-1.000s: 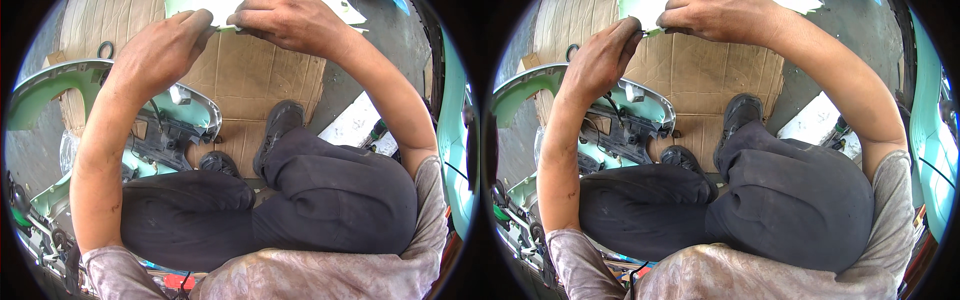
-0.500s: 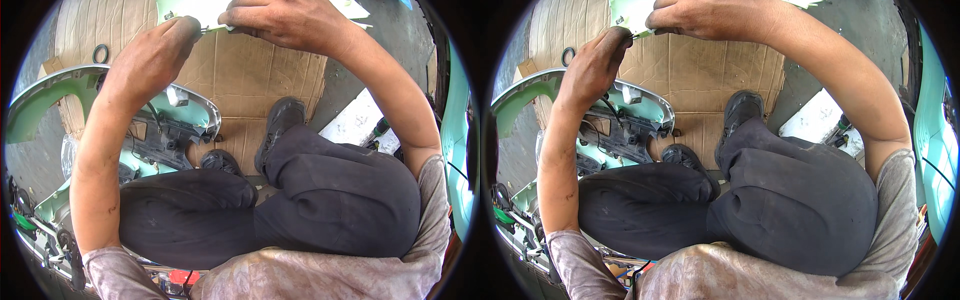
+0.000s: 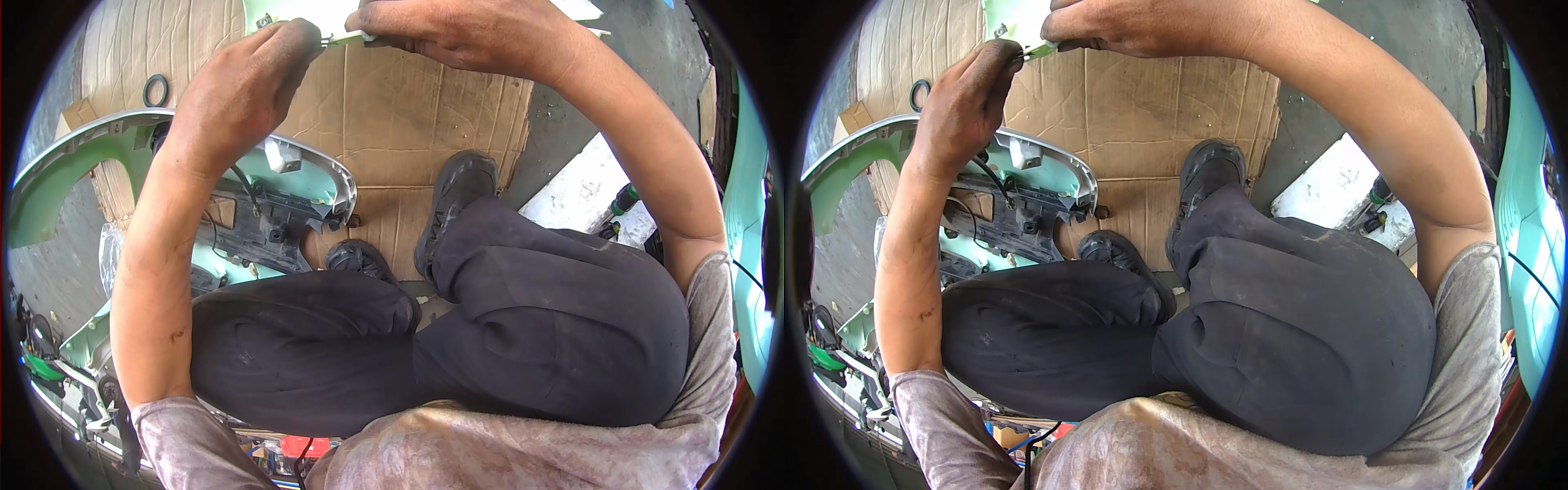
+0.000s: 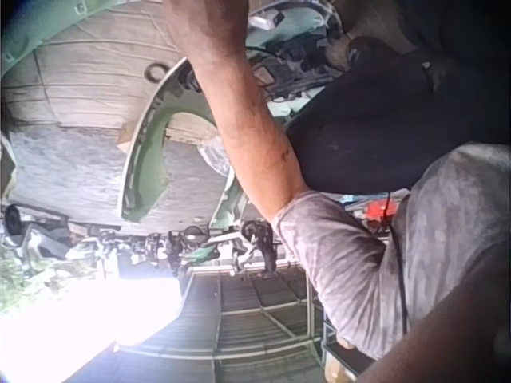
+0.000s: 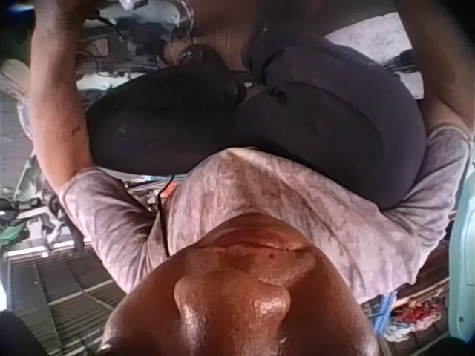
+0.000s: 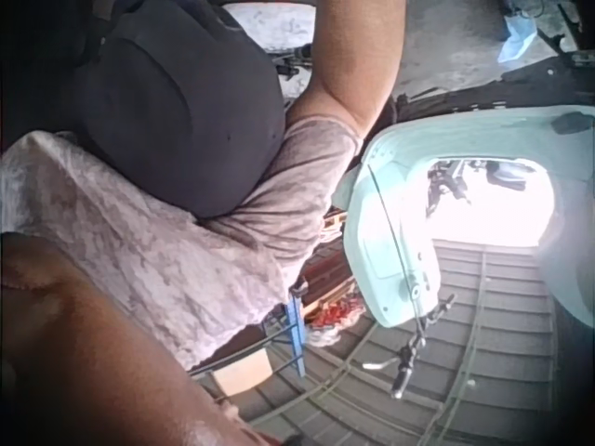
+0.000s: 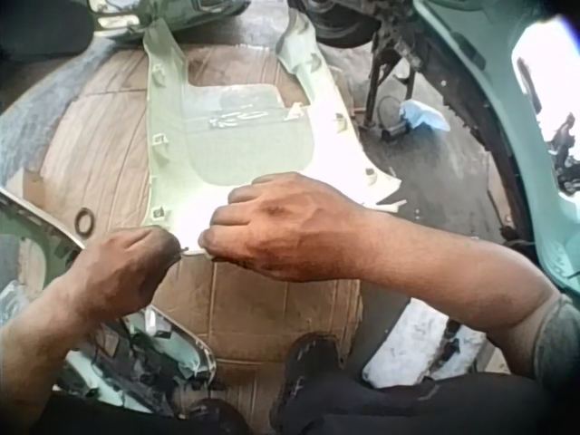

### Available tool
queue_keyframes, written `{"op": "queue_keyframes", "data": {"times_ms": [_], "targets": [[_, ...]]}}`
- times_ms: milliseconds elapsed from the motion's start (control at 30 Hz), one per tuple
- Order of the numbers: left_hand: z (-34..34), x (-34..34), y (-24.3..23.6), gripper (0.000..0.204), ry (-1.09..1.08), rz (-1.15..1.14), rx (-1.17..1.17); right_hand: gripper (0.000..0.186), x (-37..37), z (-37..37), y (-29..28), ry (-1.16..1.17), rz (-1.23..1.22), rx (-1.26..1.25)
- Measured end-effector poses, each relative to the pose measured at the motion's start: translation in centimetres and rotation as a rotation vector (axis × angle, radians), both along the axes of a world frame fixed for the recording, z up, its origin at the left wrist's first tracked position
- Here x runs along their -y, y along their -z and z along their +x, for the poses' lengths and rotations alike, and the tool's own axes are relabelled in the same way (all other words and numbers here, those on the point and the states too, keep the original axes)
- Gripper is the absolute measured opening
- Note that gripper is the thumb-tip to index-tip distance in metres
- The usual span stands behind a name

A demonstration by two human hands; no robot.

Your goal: The person retrieves a plastic body panel from a cardboard box, gathers fasteners from a tray, and installs the panel onto a light-colored motor scooter. The person positions the panel, inserts screws by hand, and tightens them to secure the bodywork to the vehicle frame.

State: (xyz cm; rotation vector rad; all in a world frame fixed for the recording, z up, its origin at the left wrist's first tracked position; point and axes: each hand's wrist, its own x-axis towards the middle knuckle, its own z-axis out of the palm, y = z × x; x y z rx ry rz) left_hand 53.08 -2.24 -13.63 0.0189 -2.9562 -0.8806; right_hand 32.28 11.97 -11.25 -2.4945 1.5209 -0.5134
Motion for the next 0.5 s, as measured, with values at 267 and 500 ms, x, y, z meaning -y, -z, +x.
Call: {"op": "queue_keyframes", "data": {"times_ms": [267, 500], "targets": [[0.6, -2.0, 0.2, 0.01, -0.136, -0.051, -0.062, 0.011, 0.4, 0.1, 0.1, 0.009, 0.009, -0.014], [-0.3, 0.4, 0.1, 0.014, -0.012, -0.006, 0.01, 0.013, 1.4, -0.4, -0.1, -0.072, 0.042, -0.002]]}}
